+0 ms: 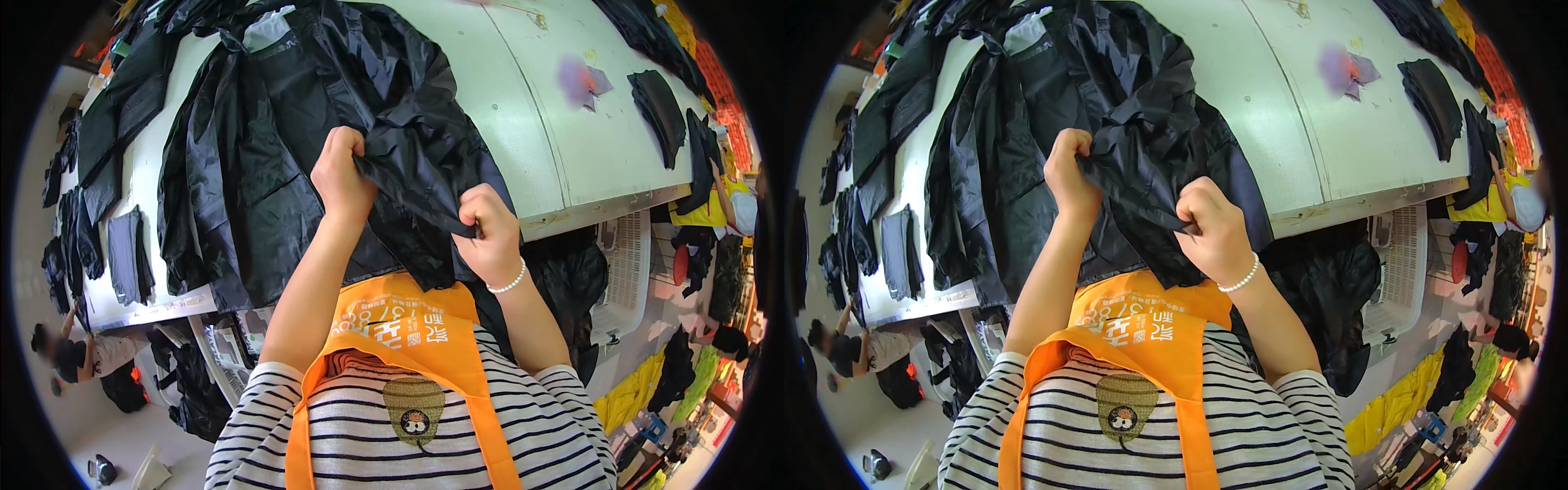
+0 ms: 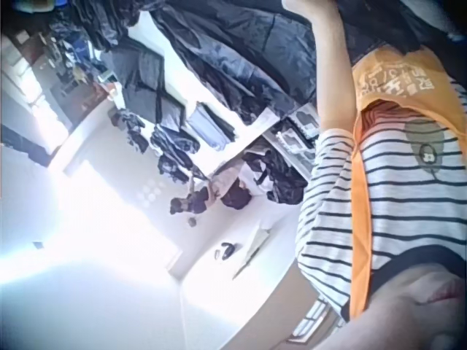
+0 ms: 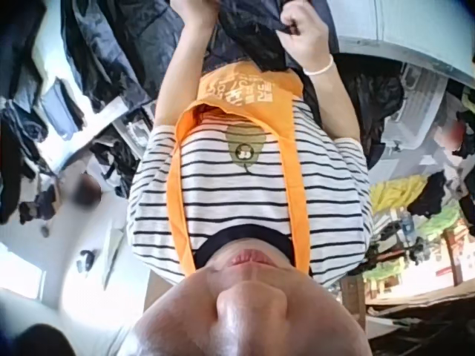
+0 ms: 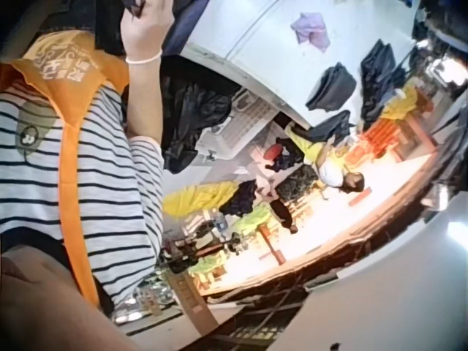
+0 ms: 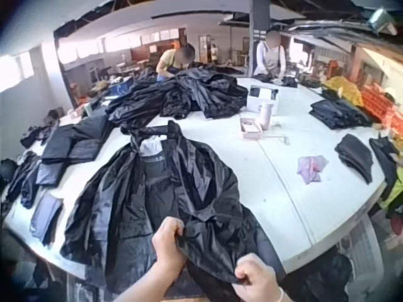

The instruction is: The person folds a black jacket on a table, aligning the sleeves and smoothing the fabric. They then place the folded jacket into a plastic bag and set it aside.

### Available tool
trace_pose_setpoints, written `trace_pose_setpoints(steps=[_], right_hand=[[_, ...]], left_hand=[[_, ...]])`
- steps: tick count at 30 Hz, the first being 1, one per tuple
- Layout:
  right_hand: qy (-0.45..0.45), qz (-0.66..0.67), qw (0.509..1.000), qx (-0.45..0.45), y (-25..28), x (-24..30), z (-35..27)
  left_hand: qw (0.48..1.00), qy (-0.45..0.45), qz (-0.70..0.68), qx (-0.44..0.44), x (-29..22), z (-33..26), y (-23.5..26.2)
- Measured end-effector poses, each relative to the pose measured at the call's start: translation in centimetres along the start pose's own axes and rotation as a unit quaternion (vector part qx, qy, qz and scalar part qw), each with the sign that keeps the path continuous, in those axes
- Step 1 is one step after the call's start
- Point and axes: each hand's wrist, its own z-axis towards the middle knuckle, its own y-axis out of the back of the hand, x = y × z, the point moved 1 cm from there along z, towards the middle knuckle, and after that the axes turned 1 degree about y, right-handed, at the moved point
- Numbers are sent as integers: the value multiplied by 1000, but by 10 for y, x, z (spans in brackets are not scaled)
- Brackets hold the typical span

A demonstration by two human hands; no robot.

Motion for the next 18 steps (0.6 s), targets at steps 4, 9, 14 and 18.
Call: trace_pose_setpoints(steps=[4, 9, 14, 18], right_hand=[[-79, 6, 997, 19, 20, 14, 3], [4, -114, 993, -8, 44, 26, 1], [18, -177, 981, -80, 50, 31, -6], [-97, -84, 992, -5, 50, 37, -5]], left_hand=[[966, -253, -19, 43, -52, -6, 18], [973, -207, -91, 39, -48, -16, 21], [961, -234, -123, 80, -60, -22, 22], [949, -273, -106, 117, -74, -15, 17]])
